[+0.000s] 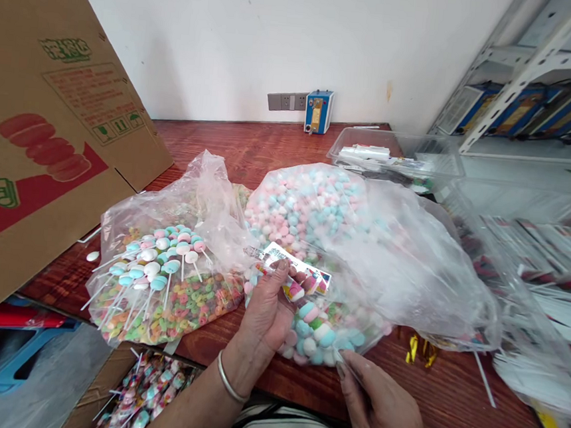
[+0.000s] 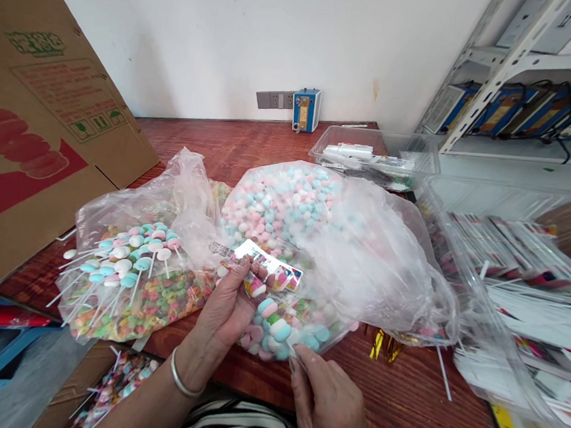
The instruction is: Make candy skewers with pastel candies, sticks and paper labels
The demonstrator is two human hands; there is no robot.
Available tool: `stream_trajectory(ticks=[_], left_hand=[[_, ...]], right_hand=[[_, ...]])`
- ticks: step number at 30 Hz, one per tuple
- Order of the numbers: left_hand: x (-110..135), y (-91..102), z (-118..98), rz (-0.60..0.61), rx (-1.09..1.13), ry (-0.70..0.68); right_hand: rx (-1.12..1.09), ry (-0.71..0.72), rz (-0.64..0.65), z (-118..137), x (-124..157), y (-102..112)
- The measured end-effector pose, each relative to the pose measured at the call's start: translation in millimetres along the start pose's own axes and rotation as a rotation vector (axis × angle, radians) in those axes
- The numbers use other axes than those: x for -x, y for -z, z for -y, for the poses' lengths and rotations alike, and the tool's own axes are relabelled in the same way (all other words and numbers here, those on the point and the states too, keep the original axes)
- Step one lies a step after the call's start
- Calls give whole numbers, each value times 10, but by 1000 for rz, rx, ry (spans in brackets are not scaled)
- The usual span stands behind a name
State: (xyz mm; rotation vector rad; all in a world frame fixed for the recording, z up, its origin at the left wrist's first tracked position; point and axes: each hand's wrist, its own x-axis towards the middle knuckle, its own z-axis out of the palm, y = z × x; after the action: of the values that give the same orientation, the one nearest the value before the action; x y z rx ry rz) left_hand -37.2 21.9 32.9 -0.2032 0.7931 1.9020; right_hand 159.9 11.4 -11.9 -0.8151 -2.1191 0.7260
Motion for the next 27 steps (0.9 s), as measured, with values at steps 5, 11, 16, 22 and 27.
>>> stream_trajectory(ticks=[5, 11, 16, 22, 27], left_hand=[[15, -6, 12, 47, 48, 26], [83, -45, 139, 61, 22, 66], [135, -27, 193, 27, 39, 118], [64, 24, 54, 52, 63, 143], [128, 34, 250, 48, -3, 131]], right_hand=[[-781, -740, 239, 173, 14, -89], [-761, -693, 172, 264, -44, -176], [-266, -299, 111, 231, -121, -142], [-186, -243, 148, 195, -124, -72], [-130, -206, 105, 215, -163, -135]])
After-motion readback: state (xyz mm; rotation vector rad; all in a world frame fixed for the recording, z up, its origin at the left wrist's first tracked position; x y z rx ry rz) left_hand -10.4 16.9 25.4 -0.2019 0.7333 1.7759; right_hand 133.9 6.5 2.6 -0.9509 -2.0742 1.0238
